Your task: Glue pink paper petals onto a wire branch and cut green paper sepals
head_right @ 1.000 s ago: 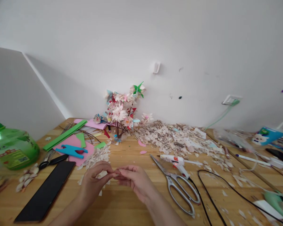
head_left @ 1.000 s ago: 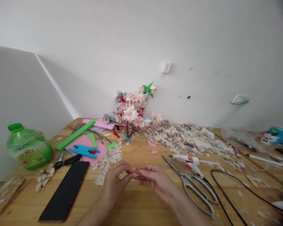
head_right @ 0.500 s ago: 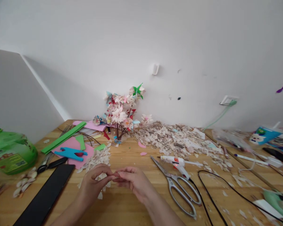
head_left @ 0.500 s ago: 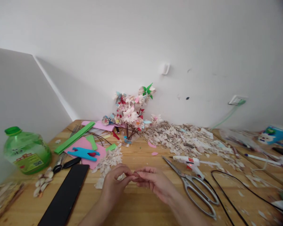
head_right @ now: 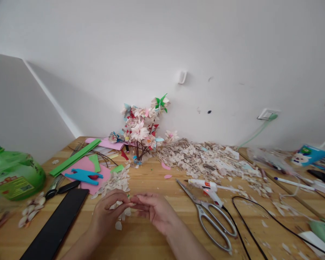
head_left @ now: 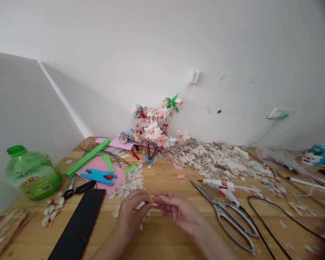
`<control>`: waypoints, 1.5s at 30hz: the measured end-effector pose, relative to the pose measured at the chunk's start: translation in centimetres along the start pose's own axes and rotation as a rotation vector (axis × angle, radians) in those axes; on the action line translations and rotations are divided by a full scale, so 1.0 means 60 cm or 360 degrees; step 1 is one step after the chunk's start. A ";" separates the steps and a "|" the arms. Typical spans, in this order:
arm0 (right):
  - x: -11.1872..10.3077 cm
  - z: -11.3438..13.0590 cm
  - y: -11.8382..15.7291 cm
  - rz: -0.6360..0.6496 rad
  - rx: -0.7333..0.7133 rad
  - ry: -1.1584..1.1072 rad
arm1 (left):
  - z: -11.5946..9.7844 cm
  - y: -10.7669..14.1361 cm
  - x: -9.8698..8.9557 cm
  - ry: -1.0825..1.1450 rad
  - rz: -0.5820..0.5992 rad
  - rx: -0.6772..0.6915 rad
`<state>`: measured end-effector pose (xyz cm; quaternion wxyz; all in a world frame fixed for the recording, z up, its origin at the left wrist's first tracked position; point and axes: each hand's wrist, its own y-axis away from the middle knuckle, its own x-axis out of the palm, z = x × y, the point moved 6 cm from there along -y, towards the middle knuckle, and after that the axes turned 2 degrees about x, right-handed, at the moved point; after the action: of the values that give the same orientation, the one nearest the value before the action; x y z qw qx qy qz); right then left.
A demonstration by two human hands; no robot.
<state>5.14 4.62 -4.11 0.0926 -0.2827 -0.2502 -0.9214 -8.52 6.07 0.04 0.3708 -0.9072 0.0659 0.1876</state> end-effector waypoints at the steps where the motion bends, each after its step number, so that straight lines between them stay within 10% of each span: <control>1: 0.000 0.000 -0.001 -0.0007 0.0004 -0.0016 | -0.001 0.000 -0.002 -0.0002 -0.0003 0.0017; 24: 0.013 0.006 -0.003 0.0096 -0.0081 0.0183 | 0.010 0.009 -0.006 0.0310 -0.0133 -0.0301; 45: 0.019 0.003 -0.002 0.0023 -0.0088 0.0133 | -0.002 0.009 -0.005 0.0180 -0.0106 -0.0090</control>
<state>4.25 4.80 -3.35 0.1018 -0.2484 -0.2186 -0.9382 -8.89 5.57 -0.12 0.3467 -0.9282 0.0513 0.1253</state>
